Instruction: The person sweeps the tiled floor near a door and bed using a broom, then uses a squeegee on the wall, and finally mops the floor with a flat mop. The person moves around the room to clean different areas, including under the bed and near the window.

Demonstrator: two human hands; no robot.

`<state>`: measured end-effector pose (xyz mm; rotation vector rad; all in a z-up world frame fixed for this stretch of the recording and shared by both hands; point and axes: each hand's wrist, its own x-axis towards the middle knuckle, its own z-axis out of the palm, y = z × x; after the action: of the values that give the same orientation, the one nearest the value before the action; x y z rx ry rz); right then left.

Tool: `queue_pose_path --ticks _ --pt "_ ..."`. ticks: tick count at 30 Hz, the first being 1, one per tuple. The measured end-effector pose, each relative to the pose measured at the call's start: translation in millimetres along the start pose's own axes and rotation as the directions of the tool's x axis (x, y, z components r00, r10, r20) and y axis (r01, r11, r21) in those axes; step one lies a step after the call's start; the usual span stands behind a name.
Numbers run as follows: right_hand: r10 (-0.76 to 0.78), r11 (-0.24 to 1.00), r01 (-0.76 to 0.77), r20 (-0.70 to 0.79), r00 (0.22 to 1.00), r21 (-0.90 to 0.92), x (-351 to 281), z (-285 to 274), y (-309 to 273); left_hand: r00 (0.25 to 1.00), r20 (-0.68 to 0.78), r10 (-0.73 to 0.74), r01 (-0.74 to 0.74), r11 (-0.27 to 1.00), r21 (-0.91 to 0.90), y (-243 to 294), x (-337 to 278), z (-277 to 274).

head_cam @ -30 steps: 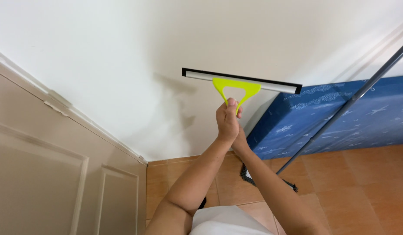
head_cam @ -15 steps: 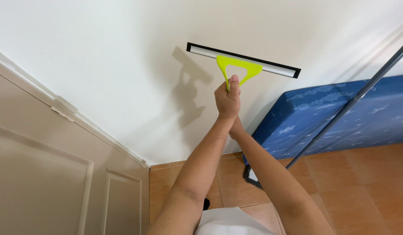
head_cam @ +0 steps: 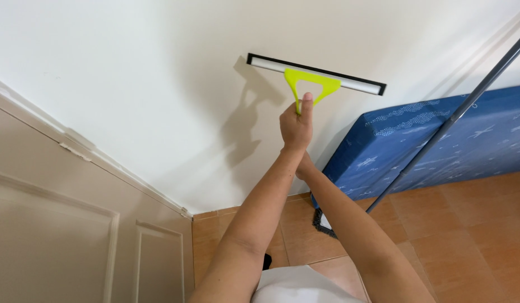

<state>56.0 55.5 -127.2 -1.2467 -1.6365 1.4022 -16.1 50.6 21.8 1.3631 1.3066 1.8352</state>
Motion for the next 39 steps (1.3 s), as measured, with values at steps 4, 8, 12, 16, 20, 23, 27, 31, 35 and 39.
queue_pose_path --ticks 4,8,12,16,20,23,27,31,35,39 --pt "0.201 0.777 -0.222 0.102 0.974 0.589 -1 -9 19 0.991 0.126 0.039 -0.053 0.992 0.111 -2 -16 24" --pt "-0.027 0.824 0.044 -0.039 0.999 0.565 52 -39 147 0.972 0.213 0.100 -0.124 0.987 0.101 33 -25 38" --pt "0.327 0.663 -0.108 -0.157 0.932 0.740 -8 -42 55 0.966 0.257 0.036 -0.059 0.995 0.084 10 -27 64" --pt "0.206 0.834 -0.101 -0.138 0.969 0.542 4 -64 116 0.964 0.264 0.017 -0.035 0.997 0.062 0 -26 77" --pt "0.299 0.601 -0.051 -0.164 0.940 0.798 -17 -67 103 0.916 0.399 0.025 -0.044 0.998 0.038 4 -38 83" --pt "0.112 0.711 0.109 -0.265 0.958 0.694 -44 -69 107 0.859 0.491 0.144 -0.097 0.988 -0.120 12 -61 85" --pt "0.066 0.715 0.251 -0.420 0.905 0.653 -98 -68 148 0.772 0.627 0.101 0.035 0.979 -0.201 7 -107 102" --pt "0.173 0.715 0.320 -0.601 0.780 0.622 -175 -84 204 0.689 0.699 0.191 0.030 0.956 -0.290 9 -176 127" --pt "0.168 0.742 0.449 -0.786 0.595 0.499 -264 -91 215 0.483 0.818 0.311 -0.043 0.942 -0.333 7 -262 140" --pt "0.000 0.967 0.241 -0.946 0.325 0.083 -375 -79 199 0.131 0.903 0.410 -0.076 0.912 -0.403 60 -340 137"
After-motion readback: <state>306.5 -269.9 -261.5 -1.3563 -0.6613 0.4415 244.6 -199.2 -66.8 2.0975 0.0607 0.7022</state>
